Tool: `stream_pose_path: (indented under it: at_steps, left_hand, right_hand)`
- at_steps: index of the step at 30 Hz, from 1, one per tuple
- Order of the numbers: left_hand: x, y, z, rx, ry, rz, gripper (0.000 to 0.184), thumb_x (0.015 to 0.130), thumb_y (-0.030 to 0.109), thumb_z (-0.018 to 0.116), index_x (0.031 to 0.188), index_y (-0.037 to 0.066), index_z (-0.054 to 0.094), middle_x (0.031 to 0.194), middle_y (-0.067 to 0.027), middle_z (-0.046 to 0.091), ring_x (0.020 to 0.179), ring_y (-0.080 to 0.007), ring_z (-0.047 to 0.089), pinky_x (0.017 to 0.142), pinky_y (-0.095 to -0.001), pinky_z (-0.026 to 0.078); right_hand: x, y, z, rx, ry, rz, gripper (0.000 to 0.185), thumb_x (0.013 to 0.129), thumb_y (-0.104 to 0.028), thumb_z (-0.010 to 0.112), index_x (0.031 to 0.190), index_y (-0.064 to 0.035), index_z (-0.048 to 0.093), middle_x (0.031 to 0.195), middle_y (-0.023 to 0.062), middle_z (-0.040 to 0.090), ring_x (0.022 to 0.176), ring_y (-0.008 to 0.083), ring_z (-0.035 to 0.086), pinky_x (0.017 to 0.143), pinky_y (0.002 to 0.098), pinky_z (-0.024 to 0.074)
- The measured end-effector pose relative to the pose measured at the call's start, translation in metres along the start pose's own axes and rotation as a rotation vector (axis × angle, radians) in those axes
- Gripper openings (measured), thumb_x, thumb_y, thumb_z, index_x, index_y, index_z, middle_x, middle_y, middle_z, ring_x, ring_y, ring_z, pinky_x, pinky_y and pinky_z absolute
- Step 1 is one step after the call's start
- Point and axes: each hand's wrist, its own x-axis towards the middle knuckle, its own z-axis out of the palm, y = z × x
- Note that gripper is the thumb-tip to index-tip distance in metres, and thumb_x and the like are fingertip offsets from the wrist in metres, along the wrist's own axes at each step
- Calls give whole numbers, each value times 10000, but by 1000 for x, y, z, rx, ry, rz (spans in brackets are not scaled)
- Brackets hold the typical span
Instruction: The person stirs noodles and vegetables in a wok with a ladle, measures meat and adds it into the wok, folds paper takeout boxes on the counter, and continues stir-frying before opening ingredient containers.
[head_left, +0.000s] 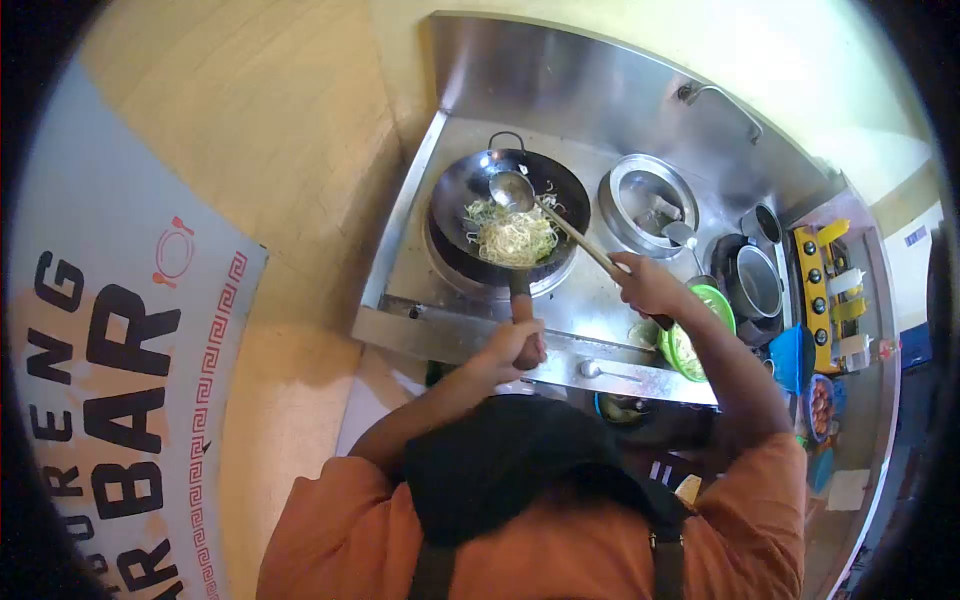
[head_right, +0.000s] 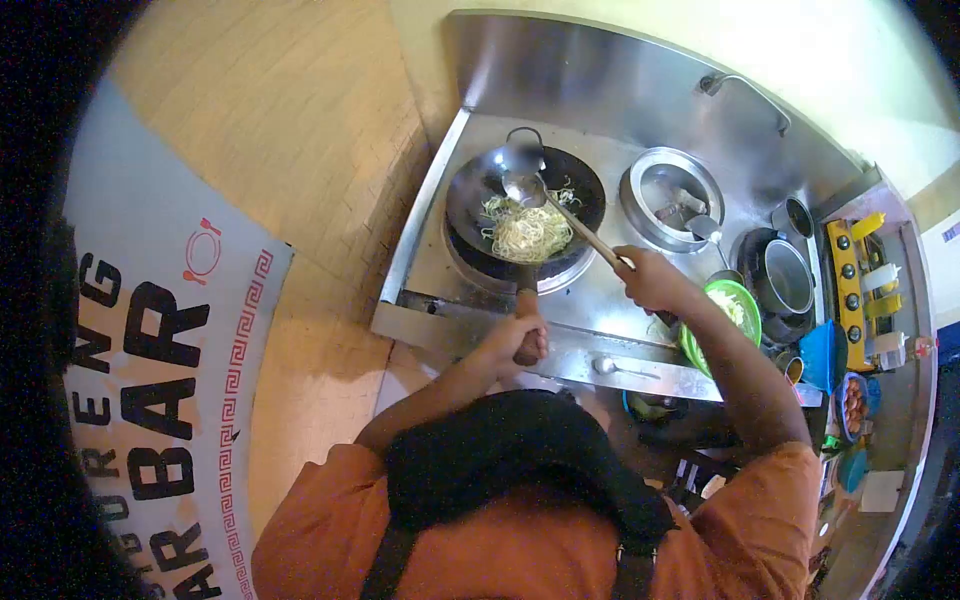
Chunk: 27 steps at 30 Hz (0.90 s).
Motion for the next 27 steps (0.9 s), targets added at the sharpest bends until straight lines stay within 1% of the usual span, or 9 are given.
stream_pose_path:
  at_steps: [5,7,8,9,11,15,23,25,27]
  left_hand:
    - [16,-3,-24,69,-44,42,101,831,95,602,794,62,513,647,-23,509,547,-144,532,501,-336,476]
    - [23,-7,-34,71,-46,40,103,830,99,605,806,64,511,652,-23,509,544,-144,532,501,-337,478]
    - [24,-7,-37,75,-46,38,106,830,103,607,817,66,509,658,-23,510,540,-144,533,502,-338,480]
    - [23,-7,-37,73,-46,41,106,830,103,607,817,66,509,658,-23,510,540,-144,533,502,-338,480]
    - [18,-4,-36,62,-13,17,114,831,117,610,835,73,505,667,-26,513,527,-147,530,491,-331,479]
    - [18,-2,-35,81,-2,52,124,832,131,613,847,75,503,663,-24,512,517,-148,524,477,-315,477]
    - [-10,-4,4,22,-41,66,148,812,129,617,738,40,525,618,-56,527,517,-180,532,484,-331,465]
    - [-14,-3,19,90,-32,96,155,811,134,606,722,30,534,613,-69,535,522,-195,540,494,-333,465]
    - [-1,-6,11,101,57,82,179,821,153,590,705,31,530,587,-74,523,522,-200,545,493,-340,456]
  right_hand:
    - [-40,-9,-22,141,-126,129,366,909,-251,502,1211,-45,508,624,95,588,491,146,559,425,304,449]
    - [-47,-3,-17,-135,-177,-11,394,903,-226,483,1262,-67,465,663,128,613,532,217,597,493,360,483]
    - [-25,49,0,-587,-41,-478,429,878,-157,456,1301,-94,426,742,183,637,618,315,632,576,428,497]
    - [-24,43,5,-589,-43,-481,429,878,-157,456,1301,-94,426,742,183,637,618,315,632,576,428,497]
    - [-17,21,22,-780,13,-141,471,845,-89,421,1315,-75,400,805,227,637,703,371,638,622,469,500]
    - [52,25,65,-685,176,-57,474,845,-66,393,1315,-13,367,836,235,631,743,355,644,657,474,514]
    - [-17,40,50,-830,82,-76,507,844,-76,442,1343,-58,352,782,233,622,695,383,622,654,484,490]
    - [-6,35,16,-746,83,-72,497,846,-114,464,1334,-69,383,887,225,633,774,366,634,689,475,501]
    - [-3,44,-5,-676,90,-171,488,831,-96,475,1313,-61,406,777,227,624,750,377,622,683,475,486]
